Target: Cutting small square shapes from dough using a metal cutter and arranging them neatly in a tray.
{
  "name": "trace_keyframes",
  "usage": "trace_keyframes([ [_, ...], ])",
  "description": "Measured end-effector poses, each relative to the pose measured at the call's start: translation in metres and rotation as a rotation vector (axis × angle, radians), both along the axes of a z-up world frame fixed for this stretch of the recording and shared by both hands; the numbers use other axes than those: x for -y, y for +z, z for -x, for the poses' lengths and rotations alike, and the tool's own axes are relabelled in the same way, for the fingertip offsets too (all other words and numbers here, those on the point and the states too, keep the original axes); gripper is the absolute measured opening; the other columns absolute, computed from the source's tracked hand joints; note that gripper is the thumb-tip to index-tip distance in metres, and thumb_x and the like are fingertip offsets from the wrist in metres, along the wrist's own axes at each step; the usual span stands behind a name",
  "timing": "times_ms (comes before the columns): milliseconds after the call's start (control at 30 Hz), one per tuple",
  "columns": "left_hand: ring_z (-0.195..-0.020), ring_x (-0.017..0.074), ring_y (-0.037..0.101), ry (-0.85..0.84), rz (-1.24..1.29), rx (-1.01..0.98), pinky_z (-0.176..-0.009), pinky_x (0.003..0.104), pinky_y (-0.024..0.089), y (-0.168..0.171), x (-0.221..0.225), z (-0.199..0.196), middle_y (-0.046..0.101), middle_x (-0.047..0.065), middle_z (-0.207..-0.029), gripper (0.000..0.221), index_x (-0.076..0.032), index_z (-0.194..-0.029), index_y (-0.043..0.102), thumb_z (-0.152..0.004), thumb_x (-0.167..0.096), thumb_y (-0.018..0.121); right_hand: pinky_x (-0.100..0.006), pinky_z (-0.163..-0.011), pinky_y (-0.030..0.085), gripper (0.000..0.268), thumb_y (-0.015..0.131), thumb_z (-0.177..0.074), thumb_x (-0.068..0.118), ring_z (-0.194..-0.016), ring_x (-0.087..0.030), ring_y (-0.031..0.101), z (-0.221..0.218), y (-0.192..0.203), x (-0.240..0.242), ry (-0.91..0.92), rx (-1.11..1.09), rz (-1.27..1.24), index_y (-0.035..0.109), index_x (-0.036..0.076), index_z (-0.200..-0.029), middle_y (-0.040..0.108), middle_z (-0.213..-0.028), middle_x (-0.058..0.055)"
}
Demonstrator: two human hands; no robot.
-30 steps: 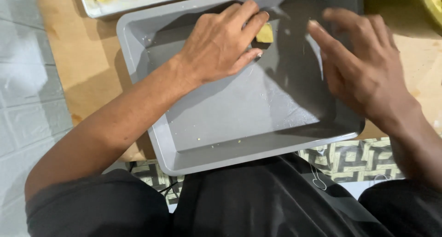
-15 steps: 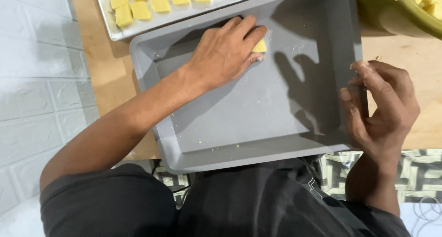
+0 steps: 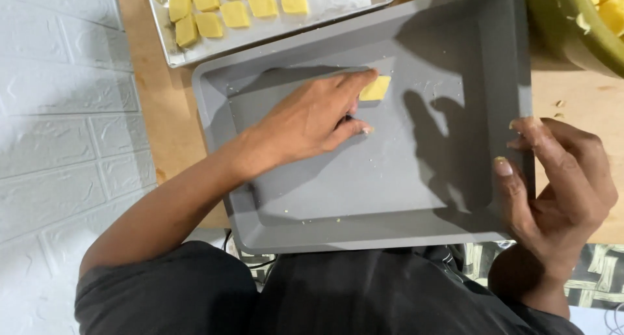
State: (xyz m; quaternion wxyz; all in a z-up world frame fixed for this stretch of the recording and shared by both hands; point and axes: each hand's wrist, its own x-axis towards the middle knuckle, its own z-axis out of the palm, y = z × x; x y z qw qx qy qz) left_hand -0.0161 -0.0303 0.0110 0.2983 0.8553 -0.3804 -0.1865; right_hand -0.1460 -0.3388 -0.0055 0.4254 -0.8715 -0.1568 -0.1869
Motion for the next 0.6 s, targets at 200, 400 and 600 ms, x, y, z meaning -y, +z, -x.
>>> trace_keyframes([
  [200, -0.074, 0.0282, 0.072, 0.151, -0.066, -0.187, -0.066, 0.041, 0.058, 0.012, 0.007, 0.002, 0.074, 0.014, -0.087, 0.043, 0.007, -0.128, 0.05, -0.096, -0.011, 0.073, -0.048, -0.094, 0.06, 0.036, 0.065, -0.115, -0.004, -0.108, -0.043, 0.063, -0.001, -0.002, 0.002, 0.0, -0.008, -0.012, 0.056, -0.013, -0.148, 0.059, -0.127, -0.041],
  [400, -0.102, 0.0246, 0.071, -0.025, -0.104, 0.084, -0.067, 0.044, 0.057, 0.0, -0.005, -0.029, 0.057, 0.008, -0.126, 0.085, -0.009, -0.147, 0.042, -0.082, -0.028, 0.094, -0.047, -0.097, 0.06, 0.038, 0.065, -0.115, -0.008, -0.116, -0.047, 0.064, -0.002, -0.002, 0.002, 0.014, -0.032, -0.039, 0.053, -0.013, -0.151, 0.055, -0.129, -0.041],
  [600, -0.065, 0.0251, 0.054, -0.121, -0.01, 0.188, -0.051, 0.042, 0.047, -0.011, -0.002, -0.032, 0.051, 0.007, -0.114, 0.058, -0.007, -0.125, 0.062, -0.083, -0.028, 0.095, -0.048, -0.097, 0.059, 0.039, 0.064, -0.115, -0.006, -0.116, -0.047, 0.063, 0.0, -0.006, 0.005, 0.018, -0.047, -0.062, 0.053, -0.012, -0.152, 0.054, -0.131, -0.04],
])
